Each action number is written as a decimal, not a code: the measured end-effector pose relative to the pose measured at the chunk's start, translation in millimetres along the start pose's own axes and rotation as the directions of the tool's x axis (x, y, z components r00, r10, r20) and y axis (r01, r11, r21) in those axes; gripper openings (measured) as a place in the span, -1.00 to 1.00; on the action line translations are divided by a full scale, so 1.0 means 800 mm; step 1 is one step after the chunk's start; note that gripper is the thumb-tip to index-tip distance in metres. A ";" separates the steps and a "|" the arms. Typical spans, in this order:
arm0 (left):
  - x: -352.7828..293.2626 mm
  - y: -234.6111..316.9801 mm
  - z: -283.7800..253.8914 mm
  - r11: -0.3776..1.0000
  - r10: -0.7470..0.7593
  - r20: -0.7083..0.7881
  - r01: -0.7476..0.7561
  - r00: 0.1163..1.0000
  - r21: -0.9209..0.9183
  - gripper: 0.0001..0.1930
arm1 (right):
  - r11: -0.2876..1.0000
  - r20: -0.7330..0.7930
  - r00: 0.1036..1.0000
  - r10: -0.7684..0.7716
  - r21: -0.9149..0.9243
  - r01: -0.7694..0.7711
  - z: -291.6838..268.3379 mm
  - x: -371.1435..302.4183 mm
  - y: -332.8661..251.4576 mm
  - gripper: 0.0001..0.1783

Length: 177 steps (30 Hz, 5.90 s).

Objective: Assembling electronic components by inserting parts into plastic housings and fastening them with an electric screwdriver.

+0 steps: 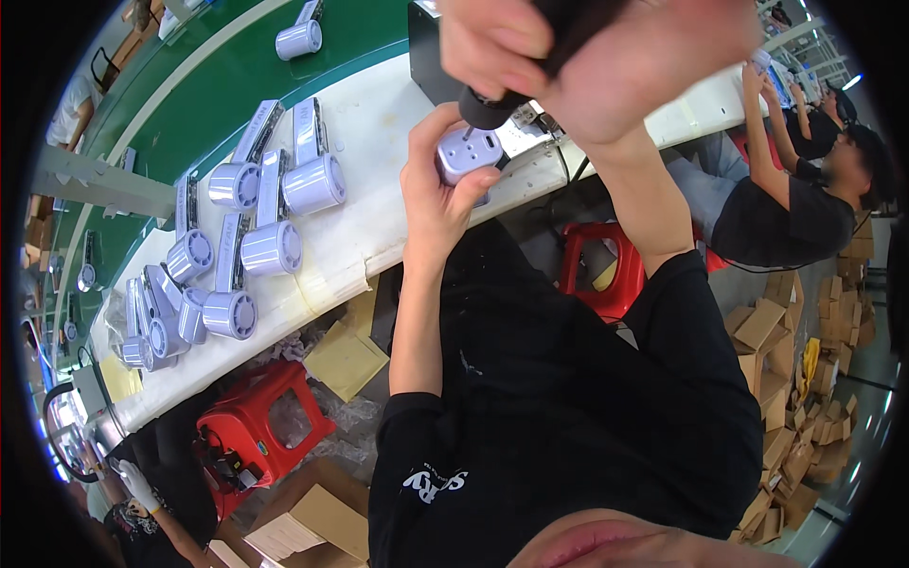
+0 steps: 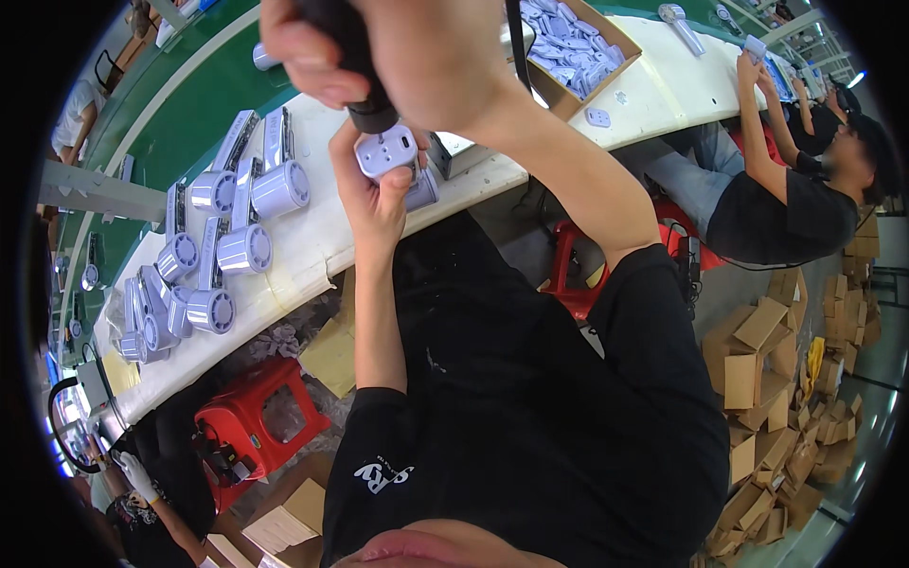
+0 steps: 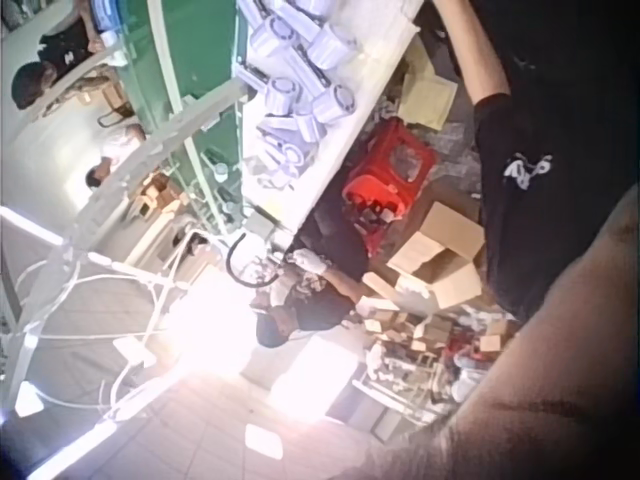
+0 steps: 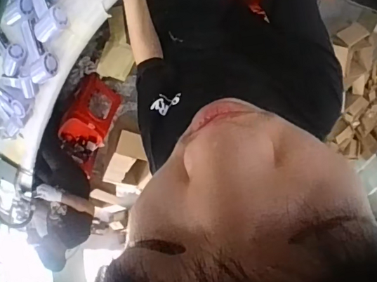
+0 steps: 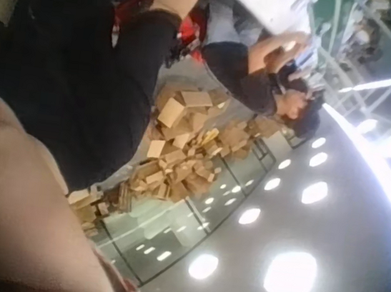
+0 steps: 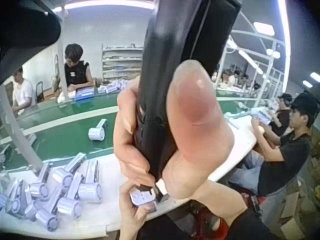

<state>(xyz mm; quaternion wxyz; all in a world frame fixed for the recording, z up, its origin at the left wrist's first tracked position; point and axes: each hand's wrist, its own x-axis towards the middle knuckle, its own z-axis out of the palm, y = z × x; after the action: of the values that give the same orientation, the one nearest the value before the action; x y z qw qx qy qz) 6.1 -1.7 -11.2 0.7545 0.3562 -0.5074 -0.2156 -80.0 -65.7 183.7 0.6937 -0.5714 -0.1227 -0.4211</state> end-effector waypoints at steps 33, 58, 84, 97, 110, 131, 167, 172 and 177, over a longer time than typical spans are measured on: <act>0.016 0.002 0.004 0.987 0.128 0.048 -0.122 0.991 -0.108 -0.51 | 0.962 -0.365 0.931 -0.001 -0.255 -0.098 -0.093 -0.089 -0.008 -0.32; 0.007 0.009 -0.003 1.000 -0.013 0.017 0.013 1.000 0.019 -0.60 | 0.999 -0.131 0.991 -0.035 -0.033 0.031 -0.004 -0.017 0.011 -0.47; -0.005 -0.001 -0.004 0.993 0.034 -0.133 -0.018 0.991 0.116 -0.37 | 0.987 -0.095 0.993 0.067 -0.138 -0.080 0.031 -0.001 0.010 -0.55; -0.009 -0.002 -0.009 0.962 0.049 -0.183 0.003 0.982 0.272 -0.38 | 0.980 -0.088 0.992 -0.095 -0.183 0.077 0.024 0.005 0.014 -0.59; -0.021 -0.004 -0.005 0.954 -0.032 -0.266 0.108 0.963 0.279 -0.20 | 0.995 -0.089 0.995 -0.054 -0.092 0.046 0.024 0.012 0.014 -0.58; 0.041 0.031 -0.026 0.756 0.135 -0.134 -0.015 0.982 0.655 -0.48 | 0.933 -0.055 0.956 -0.287 -0.244 0.266 -0.042 0.035 -0.038 -0.59; 0.444 -0.245 0.046 0.763 -0.562 0.327 0.325 0.760 0.558 -0.43 | 0.078 -0.487 0.862 0.144 -0.862 -0.500 -0.360 -0.127 -0.063 -0.58; 0.427 -0.076 0.023 0.846 -0.244 0.339 0.029 0.909 0.532 -0.54 | 0.247 -0.610 0.792 0.025 -0.764 -0.597 -0.380 -0.138 -0.073 -0.42; 0.315 0.104 0.049 0.898 -0.054 0.366 -0.115 0.929 0.425 -0.76 | 0.482 -0.691 0.699 -0.185 -0.683 -0.548 -0.362 -0.125 -0.080 -0.50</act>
<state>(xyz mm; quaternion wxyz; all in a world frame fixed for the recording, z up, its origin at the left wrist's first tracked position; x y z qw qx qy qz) 65.8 -132.9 214.9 0.5493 0.4618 -0.6809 -0.1464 -277.9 -279.9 70.9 0.3509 -0.6462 0.4365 -0.5184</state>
